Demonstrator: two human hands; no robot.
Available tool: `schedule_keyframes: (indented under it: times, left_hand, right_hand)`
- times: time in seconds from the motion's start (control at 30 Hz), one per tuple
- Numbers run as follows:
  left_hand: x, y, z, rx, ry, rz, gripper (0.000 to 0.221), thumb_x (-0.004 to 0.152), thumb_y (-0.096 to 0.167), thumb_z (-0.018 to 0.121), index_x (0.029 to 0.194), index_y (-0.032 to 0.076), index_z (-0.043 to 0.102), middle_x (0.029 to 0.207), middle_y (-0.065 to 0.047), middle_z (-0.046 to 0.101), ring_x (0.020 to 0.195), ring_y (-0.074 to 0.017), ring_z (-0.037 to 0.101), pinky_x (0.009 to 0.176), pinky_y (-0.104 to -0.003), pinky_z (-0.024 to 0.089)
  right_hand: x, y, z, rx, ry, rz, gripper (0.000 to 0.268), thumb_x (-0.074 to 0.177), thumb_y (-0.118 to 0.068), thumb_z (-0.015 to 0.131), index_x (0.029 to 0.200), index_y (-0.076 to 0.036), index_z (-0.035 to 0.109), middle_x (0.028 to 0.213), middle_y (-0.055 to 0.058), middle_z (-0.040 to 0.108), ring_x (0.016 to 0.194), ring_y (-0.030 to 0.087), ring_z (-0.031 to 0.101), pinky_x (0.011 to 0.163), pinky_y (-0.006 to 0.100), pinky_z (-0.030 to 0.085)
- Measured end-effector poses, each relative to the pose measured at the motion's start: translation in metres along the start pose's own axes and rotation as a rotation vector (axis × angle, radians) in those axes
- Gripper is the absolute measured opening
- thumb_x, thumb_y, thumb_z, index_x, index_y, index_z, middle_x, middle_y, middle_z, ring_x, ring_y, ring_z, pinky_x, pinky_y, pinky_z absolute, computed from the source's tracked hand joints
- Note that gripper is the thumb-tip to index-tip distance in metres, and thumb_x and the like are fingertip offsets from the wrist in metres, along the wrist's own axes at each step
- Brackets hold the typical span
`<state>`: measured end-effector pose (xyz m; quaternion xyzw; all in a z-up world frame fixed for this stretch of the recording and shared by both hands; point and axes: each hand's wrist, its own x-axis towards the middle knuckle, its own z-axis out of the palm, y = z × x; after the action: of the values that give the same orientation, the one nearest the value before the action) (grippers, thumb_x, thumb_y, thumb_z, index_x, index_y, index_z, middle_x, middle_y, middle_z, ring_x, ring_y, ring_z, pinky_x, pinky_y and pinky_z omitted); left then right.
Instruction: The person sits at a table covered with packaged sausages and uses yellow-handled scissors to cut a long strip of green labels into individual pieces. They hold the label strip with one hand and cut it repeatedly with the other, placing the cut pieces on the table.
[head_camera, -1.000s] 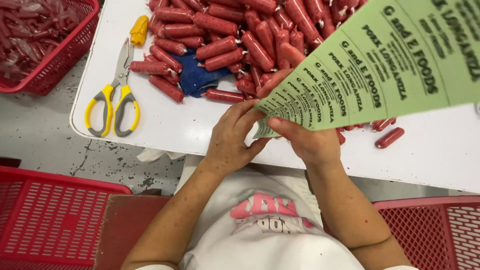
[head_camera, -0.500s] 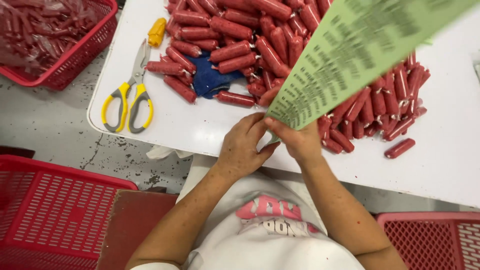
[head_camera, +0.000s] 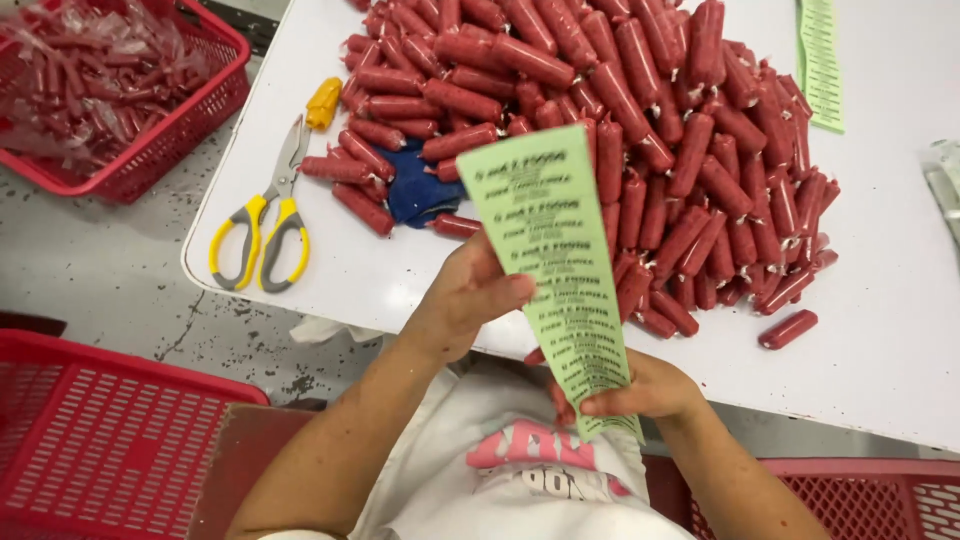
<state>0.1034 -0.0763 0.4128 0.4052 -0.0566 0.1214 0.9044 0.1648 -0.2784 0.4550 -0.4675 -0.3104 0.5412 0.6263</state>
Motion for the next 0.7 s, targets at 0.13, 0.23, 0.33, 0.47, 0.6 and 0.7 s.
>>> schedule_keyframes:
  times: [0.13,0.23,0.33,0.47,0.6,0.7]
  left_hand:
    - [0.007,-0.005,0.015,0.044,0.091,-0.045,0.033,0.091,0.012,0.076,0.122,0.004,0.068,0.101,-0.011,0.076,0.086,-0.0147,0.073,0.079,-0.035,0.063]
    - [0.010,0.004,0.026,0.141,0.214,-0.199,0.028,0.088,0.025,0.072,0.110,0.007,0.073,0.111,-0.007,0.076,0.103,-0.0191,0.072,0.092,-0.035,0.062]
    - [0.015,-0.001,0.035,0.027,0.444,-0.221,0.042,0.082,0.024,0.073,0.121,0.006,0.068,0.124,-0.009,0.072,0.115,-0.0217,0.069,0.102,-0.039,0.058]
    - [0.021,-0.032,0.046,-0.138,0.445,-0.039,0.041,0.088,0.026,0.073,0.124,0.009,0.063,0.118,-0.010,0.072,0.110,-0.0261,0.069,0.097,-0.044,0.060]
    - [0.015,-0.050,0.057,-0.318,0.623,-0.090,0.043,0.088,0.024,0.073,0.126,0.005,0.063,0.120,-0.013,0.070,0.103,-0.0209,0.068,0.092,-0.041,0.058]
    - [0.004,-0.054,0.050,-0.229,0.614,-0.087,0.039,0.092,0.034,0.076,0.118,0.006,0.065,0.108,-0.015,0.073,0.094,-0.0207,0.070,0.087,-0.043,0.061]
  right_hand:
    - [-0.013,-0.005,-0.006,-0.036,-0.129,0.086,0.029,0.084,-0.013,0.077,0.102,0.009,0.071,0.089,0.021,0.073,0.082,0.028,0.075,0.073,0.044,0.062]
    - [-0.050,-0.006,-0.031,-0.814,0.089,0.197,0.100,0.080,-0.061,0.067,0.152,-0.005,0.026,0.146,0.012,0.057,0.117,0.022,0.070,0.088,0.031,0.070]
    - [-0.088,-0.046,0.037,-1.411,0.674,0.068,0.087,0.076,-0.044,0.065,0.151,-0.008,0.038,0.154,0.015,0.044,0.142,0.030,0.041,0.114,0.057,0.035]
    - [-0.055,-0.009,0.033,-0.819,-0.282,-0.225,0.053,0.113,-0.046,0.036,0.127,-0.003,0.065,0.111,0.017,0.073,0.100,0.032,0.074,0.088,0.042,0.059]
    - [-0.007,0.096,-0.029,-0.491,0.082,-0.052,0.106,0.070,-0.063,0.074,0.146,-0.003,0.031,0.151,0.019,0.039,0.137,0.035,0.043,0.112,0.050,0.034]
    - [0.024,0.119,-0.029,0.030,0.245,-0.401,0.118,0.072,-0.066,0.073,0.153,0.001,0.020,0.151,0.021,0.032,0.134,0.037,0.039,0.113,0.054,0.032]
